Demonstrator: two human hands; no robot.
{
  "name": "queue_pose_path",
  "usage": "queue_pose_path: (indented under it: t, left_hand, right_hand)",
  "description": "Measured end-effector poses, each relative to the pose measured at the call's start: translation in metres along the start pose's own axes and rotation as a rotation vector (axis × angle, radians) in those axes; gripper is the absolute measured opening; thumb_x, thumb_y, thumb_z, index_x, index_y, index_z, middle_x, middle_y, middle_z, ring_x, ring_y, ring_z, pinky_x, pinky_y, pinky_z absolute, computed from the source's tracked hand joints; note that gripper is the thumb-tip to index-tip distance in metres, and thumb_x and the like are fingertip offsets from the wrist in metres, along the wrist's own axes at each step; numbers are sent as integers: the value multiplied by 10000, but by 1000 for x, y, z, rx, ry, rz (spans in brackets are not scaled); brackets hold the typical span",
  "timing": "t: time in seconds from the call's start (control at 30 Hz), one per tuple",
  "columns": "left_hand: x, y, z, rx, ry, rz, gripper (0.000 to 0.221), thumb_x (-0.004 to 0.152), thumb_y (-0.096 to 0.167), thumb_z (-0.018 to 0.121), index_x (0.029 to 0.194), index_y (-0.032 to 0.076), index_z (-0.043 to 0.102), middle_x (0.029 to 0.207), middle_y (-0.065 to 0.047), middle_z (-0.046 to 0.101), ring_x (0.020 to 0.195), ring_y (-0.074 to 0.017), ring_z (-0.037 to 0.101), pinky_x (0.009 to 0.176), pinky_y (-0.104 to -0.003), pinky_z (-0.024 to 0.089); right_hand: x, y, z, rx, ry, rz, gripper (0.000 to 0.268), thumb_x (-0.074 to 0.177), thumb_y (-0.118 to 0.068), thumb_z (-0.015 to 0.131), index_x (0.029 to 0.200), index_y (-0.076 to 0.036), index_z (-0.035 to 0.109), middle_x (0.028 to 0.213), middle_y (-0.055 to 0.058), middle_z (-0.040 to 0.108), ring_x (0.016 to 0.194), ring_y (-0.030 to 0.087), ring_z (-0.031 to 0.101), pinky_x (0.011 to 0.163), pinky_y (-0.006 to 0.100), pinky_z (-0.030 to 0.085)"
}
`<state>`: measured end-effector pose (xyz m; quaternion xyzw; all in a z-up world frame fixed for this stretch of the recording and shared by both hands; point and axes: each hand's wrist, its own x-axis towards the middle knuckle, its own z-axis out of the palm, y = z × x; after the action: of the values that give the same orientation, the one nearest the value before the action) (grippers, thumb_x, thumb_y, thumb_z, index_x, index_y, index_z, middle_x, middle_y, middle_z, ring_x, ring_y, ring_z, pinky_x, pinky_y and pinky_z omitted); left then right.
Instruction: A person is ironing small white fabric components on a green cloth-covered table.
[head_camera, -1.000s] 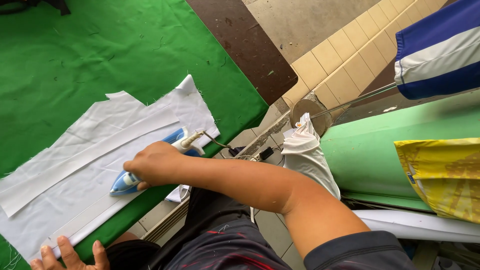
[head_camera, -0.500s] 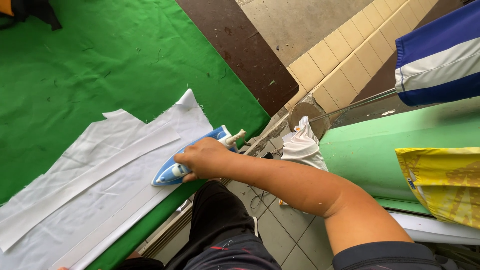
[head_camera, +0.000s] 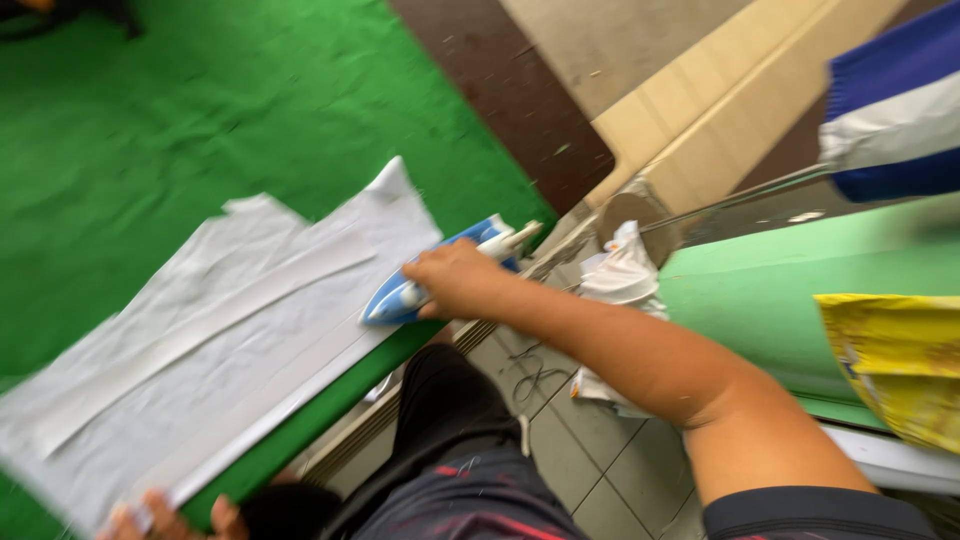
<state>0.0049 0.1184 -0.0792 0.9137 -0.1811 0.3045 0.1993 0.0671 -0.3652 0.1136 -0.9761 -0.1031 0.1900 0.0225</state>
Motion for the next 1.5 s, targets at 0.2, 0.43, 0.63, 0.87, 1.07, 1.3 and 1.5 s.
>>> queue_pose_path:
  t: [0.2,0.43,0.63,0.87,1.07,1.3,1.5]
  left_hand:
    - [11,26,-49,348,-220,-158,730,1058,651,426,1419,71,684,1468,-254,568,1437,-467,449,1086,-756,164]
    - [20,32,-44,313,-190,-219,698,944,607,519,1469,156,610,1492,-173,543,1411,-397,446,1064,-760,176]
    - [19,32,-43,298,-214,-244,697,981,616,470,1523,186,556,1532,-156,502,1444,-386,401,1075,-755,144]
    - [19,32,-44,301,-221,-234,713,999,648,441,1519,173,555,1526,-172,502,1448,-390,398,1068,-747,151]
    - [18,31,-43,313,-226,-214,722,1016,666,408,1517,166,555,1524,-184,502,1444,-400,400,1053,-754,175]
    - [21,31,-44,297,-230,-199,712,1021,629,431,1519,134,550,1520,-206,490,1452,-416,383,1051,-755,171]
    - [19,31,-42,313,-219,-207,720,1011,655,453,1501,142,576,1515,-193,506,1442,-403,397,1057,-756,175]
  right_hand:
    - [-10,-14,-15,54,40,-38,542,761,-480,832,1189,-187,677,1001,103,757,1000,363,733,836,522,568]
    - [-9,-13,-1,-158,168,32,600,785,-690,717,1204,-263,689,949,32,749,930,298,756,785,439,586]
    - [14,-46,8,-146,210,-29,593,773,-731,722,1130,-256,718,893,18,753,875,277,766,741,411,593]
    - [50,-122,12,-25,228,-144,516,751,-608,813,1021,-177,724,805,83,729,790,327,761,681,453,592]
    - [76,-187,24,68,243,-206,508,719,-557,850,1010,-164,715,761,93,703,720,336,752,628,482,591]
    - [62,-176,-2,139,173,-211,469,769,-446,864,1052,-94,737,794,166,726,750,367,761,682,507,604]
    - [33,-114,-14,74,160,-159,487,777,-481,850,1018,-73,737,824,193,737,815,409,763,711,533,596]
